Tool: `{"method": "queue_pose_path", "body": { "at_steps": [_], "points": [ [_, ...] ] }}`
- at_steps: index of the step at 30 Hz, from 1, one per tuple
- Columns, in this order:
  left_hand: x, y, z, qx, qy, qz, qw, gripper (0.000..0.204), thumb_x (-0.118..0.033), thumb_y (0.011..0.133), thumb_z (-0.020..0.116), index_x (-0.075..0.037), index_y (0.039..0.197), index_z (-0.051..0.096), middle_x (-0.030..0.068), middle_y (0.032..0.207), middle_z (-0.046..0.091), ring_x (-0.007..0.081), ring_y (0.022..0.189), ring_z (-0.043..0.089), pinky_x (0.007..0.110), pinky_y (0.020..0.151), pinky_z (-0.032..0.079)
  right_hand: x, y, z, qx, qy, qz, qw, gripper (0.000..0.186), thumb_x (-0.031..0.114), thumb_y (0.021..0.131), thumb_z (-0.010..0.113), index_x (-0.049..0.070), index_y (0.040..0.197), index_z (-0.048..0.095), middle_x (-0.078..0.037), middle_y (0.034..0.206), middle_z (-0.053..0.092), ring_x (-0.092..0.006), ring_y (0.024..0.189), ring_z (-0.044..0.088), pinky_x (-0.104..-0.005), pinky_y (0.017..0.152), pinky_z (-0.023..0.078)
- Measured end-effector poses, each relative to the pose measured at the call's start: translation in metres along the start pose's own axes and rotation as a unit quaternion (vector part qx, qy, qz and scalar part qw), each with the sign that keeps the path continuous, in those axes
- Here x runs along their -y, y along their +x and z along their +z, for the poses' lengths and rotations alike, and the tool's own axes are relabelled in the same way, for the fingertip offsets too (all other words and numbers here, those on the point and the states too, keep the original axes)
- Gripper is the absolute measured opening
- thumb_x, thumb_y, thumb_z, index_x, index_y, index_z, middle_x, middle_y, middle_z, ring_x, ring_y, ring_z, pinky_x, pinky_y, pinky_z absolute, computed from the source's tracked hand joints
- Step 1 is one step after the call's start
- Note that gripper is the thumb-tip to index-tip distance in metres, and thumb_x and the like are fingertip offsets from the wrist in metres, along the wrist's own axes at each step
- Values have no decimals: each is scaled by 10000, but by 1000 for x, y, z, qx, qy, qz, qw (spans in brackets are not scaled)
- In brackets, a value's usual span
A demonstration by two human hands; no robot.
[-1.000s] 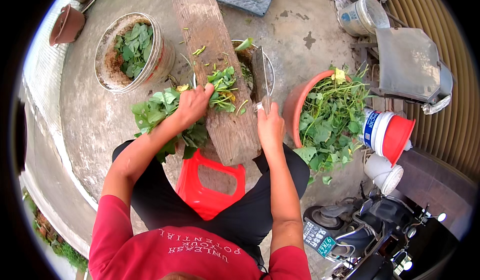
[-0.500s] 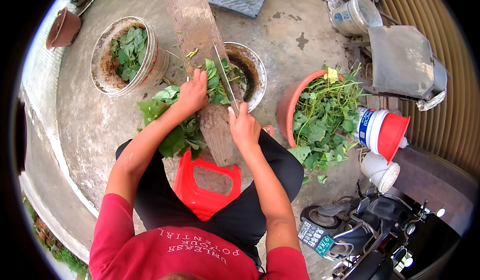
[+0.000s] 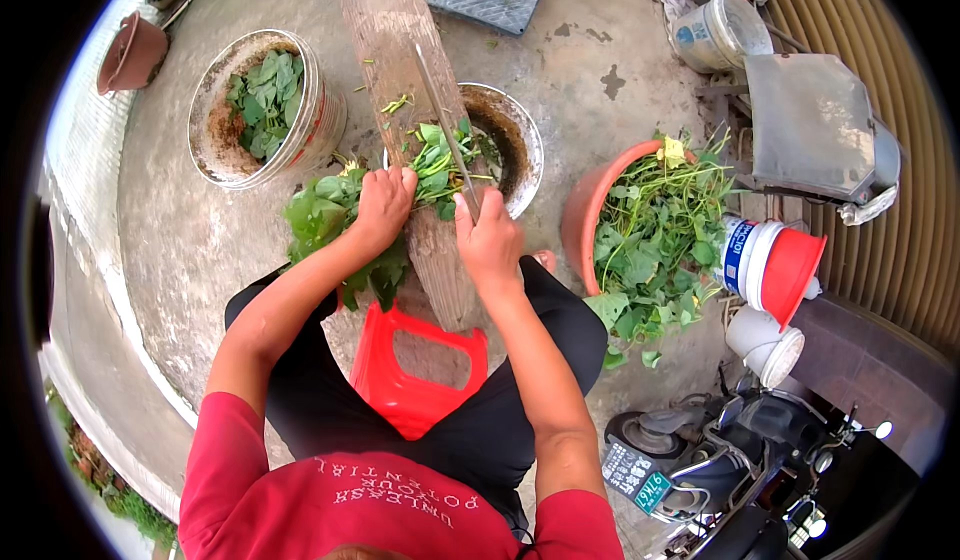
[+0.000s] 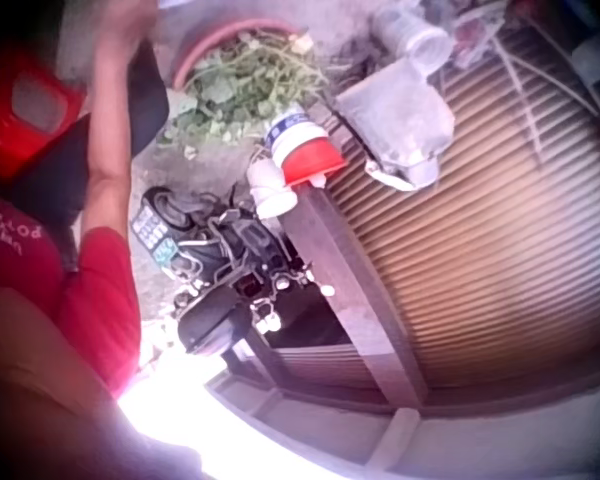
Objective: The person chops a bundle of green leafy vegetables on a wooden block using a cleaver, then gathers the pieces and places them into a red plastic basin.
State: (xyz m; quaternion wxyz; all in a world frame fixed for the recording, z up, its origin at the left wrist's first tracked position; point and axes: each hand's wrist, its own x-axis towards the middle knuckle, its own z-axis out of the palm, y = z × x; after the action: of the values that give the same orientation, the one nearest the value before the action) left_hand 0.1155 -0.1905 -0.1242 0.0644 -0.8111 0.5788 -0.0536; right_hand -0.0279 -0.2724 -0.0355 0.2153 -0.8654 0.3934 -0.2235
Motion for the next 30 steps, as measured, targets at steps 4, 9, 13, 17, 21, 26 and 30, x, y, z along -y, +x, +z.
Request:
{"method": "queue_pose_path", "body": {
  "at_steps": [4,9,13,17,21,26,30],
  "points": [
    [-3,-4,4,6,6,5,1000,204,-148,789,491,-60,972,511,50,798,533,182,693,515,330,590,367,-10,0,9,176,-82,90,977,346,344,901,535,34,1037,461,-243,673,596,-433,646,592,-499,542,434],
    [1,-3,5,11,-6,10,1000,200,-157,790,489,-61,965,509,46,789,528,179,697,510,325,591,367,9,7,-7,59,35,40,997,304,304,877,566,44,1001,470,-229,702,606,-428,641,598,-495,530,451],
    [-2,3,7,11,-8,12,1000,191,-175,822,478,-85,987,510,42,803,540,174,725,516,329,628,364,-16,1,9,73,-33,40,996,318,316,881,557,37,1001,464,-232,692,604,-428,635,598,-502,534,450],
    [-1,1,8,-2,-24,17,1000,193,-147,791,486,-57,961,501,49,763,517,189,699,507,325,598,368,-21,5,11,167,-117,91,975,337,358,896,521,45,986,435,-235,649,593,-440,625,588,-521,544,433],
    [-1,-10,4,25,-25,27,999,187,-149,794,487,-63,959,503,48,762,512,187,699,511,330,595,365,11,1,-13,110,12,92,990,297,302,881,563,41,964,450,-222,660,597,-428,635,597,-489,524,444],
    [-6,-3,13,-9,-29,17,999,158,-159,795,486,-76,929,497,50,775,523,186,704,516,331,596,364,-8,-10,10,100,-32,41,994,323,323,883,551,30,964,442,-219,644,596,-426,618,595,-495,527,449],
    [-6,-1,19,-12,-32,15,999,166,-158,798,478,-71,937,503,55,768,528,186,703,515,331,598,366,-8,-6,15,167,-96,70,979,344,362,887,524,42,974,433,-223,637,595,-429,615,593,-519,550,452]
  ]
}}
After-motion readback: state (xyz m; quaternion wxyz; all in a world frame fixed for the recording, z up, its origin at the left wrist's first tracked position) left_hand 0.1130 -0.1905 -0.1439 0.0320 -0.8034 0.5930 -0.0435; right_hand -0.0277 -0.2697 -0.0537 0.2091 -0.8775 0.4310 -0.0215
